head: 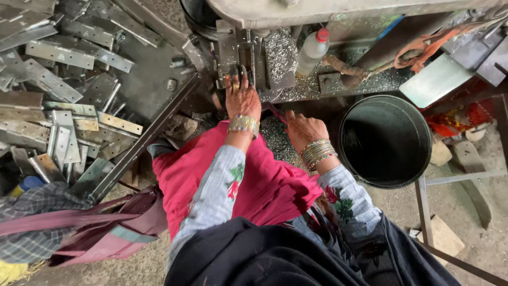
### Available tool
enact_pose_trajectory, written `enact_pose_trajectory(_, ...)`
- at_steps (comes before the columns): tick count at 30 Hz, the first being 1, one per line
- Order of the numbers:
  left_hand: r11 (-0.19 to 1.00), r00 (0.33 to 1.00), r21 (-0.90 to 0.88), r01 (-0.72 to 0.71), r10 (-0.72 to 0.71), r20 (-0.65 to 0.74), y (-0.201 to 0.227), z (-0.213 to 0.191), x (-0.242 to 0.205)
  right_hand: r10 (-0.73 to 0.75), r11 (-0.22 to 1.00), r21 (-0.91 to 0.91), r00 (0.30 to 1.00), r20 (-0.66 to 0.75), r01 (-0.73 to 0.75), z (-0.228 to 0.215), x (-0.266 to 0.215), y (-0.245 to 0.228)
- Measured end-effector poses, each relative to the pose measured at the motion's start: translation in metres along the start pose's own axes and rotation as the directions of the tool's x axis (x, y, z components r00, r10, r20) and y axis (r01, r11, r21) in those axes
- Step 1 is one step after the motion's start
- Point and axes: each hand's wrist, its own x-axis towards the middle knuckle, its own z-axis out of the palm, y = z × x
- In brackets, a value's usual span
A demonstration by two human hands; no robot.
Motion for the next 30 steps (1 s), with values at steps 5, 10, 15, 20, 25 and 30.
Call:
enact_pose_trajectory(5, 1.000, 1.000, -0.001, -0.025, 0.025, 0.007, -0.005, 0.006, -0.023, 0.028, 0.997, 0.074, 1.000, 0.001, -0.028, 0.057, 0.003, 0.019)
enact_pose_trajectory(10, 0.999, 0.993, -0.024, -0.029, 0.026, -0.117, -0.004, 0.006, -0.014, 0.098, 0.931, 0.349, 0.994, 0.039, -0.105, 0.164, -0.006, 0.031)
enact_pose_trajectory(15, 0.998, 0.998, 0.006, -0.056, 0.056, -0.012, -0.018, 0.014, -0.013, 0.065, 0.899, 0.437, 0.996, -0.068, -0.029, 0.180, -0.006, 0.042)
enact_pose_trajectory(20, 0.994, 0.980, 0.091, -0.053, 0.069, -0.188, -0.010, 0.028, 0.017, 0.147, 0.958, 0.254, 0.989, -0.021, -0.137, 0.169, -0.005, 0.054)
enact_pose_trajectory(25, 0.998, 0.998, 0.063, 0.000, 0.004, -0.067, -0.001, 0.016, 0.019, 0.128, 0.870, 0.485, 0.990, -0.052, -0.087, 0.212, -0.006, 0.051)
enact_pose_trajectory(30, 0.999, 0.997, 0.050, -0.008, 0.012, -0.075, -0.007, 0.014, 0.023, 0.131, 0.886, 0.450, 0.991, -0.004, -0.115, 0.201, -0.003, 0.057)
